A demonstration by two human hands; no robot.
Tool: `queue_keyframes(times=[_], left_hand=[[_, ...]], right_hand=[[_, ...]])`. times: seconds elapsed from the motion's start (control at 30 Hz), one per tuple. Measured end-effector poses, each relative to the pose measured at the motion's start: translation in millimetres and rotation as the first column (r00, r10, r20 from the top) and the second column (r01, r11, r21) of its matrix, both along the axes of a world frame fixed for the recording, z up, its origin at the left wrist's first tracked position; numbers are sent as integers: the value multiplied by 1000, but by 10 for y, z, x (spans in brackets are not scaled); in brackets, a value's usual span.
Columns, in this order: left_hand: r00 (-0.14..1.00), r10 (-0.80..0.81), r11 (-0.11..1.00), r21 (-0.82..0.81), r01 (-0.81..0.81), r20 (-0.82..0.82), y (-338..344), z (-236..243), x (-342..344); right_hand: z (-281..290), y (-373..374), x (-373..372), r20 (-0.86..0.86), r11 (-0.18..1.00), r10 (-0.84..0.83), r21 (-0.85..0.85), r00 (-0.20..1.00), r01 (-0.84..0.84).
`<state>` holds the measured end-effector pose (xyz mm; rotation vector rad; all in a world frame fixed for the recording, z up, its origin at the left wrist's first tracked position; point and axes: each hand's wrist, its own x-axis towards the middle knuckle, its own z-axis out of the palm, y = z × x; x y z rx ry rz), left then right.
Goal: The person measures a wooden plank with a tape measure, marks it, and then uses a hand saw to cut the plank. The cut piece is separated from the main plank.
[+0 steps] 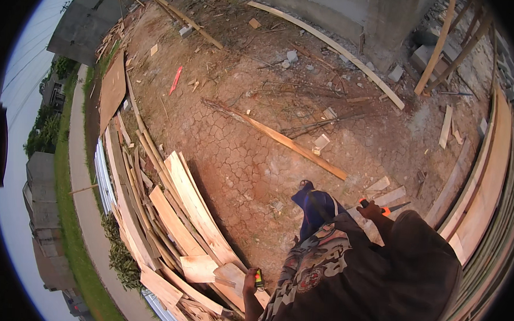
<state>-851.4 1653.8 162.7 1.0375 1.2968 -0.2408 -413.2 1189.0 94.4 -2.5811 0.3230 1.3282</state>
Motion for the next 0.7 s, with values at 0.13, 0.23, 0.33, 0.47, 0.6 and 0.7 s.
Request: queue_keyframes(times=[0.13, 0.23, 0.33, 0.47, 0.6, 0.7], left_hand=[[995, -101, 970, -226, 93, -25, 740, 68, 856], [955, -295, 930, -233, 285, -10, 1344, 260, 1653], [888, -457, 866, -203, 456, 48, 1846, 631, 2593], [713, -700, 694, -255, 673, -24, 2323, 815, 3768], [491, -866, 499, -217, 839, -97, 2654, 1005, 4771], [236, -970, 228, -123, 966, 56, 3047, 721, 5417]], right_hand=[[301, 948, 400, -116, 991, -135, -16, 984, 134], [796, 1680, 483, -94, 981, -177, -96, 980, 168], [790, 2080, 536, -119, 972, -230, 8, 966, 233], [359, 2472, 289, -238, 925, -316, 137, 918, 354], [363, 3000, 219, -234, 896, -355, 191, 905, 400], [305, 3185, 78, -286, 923, -288, 173, 914, 345]])
